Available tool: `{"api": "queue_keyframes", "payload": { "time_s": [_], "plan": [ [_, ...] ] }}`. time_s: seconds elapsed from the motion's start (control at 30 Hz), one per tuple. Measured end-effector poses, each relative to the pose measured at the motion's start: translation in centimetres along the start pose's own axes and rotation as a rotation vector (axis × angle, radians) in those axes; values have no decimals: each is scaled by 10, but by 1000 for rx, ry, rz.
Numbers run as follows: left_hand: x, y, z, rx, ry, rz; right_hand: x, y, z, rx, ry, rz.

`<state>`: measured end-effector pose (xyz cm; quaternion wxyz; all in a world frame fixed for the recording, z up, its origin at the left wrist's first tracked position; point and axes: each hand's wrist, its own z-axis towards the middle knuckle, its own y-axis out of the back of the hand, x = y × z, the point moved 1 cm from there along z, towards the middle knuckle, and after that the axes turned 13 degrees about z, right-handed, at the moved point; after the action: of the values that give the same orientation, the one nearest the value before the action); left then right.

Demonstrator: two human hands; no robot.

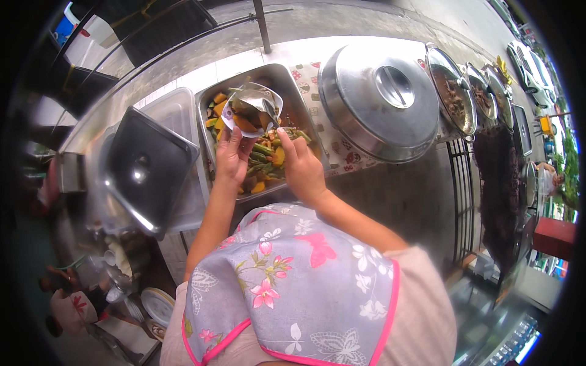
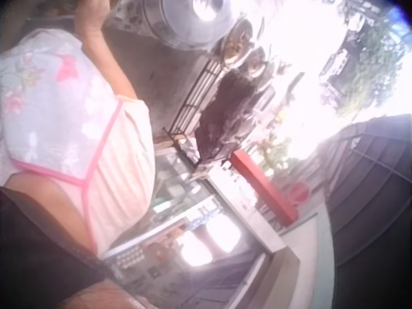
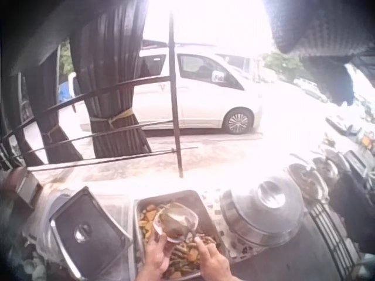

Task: The person scoops cooked vegetables from a metal tray into a bowl using a spoon, and then places pieces of fried fish into a plastic bag.

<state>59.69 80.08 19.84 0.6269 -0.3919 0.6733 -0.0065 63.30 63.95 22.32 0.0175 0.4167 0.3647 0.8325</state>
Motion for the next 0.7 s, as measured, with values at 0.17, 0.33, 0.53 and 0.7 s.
{"api": "queue_keyframes", "payload": {
  "time_s": [0.17, 0.33, 0.53, 0.7],
  "plan": [
    [-2, -4, -4, -17, -1, -36, -7, -2, -1, 20, 32, -21],
    [3, -3, -10, -20, -14, -28, -5, -1, 0, 16, 47, 20],
    [2, 13, -17, -40, -59, -26, 7, 23, 11, 17, -47, 391],
    [-3, 21, -21, -98, -56, -34, 6, 36, 12, 33, -95, 477]
  ]
}}
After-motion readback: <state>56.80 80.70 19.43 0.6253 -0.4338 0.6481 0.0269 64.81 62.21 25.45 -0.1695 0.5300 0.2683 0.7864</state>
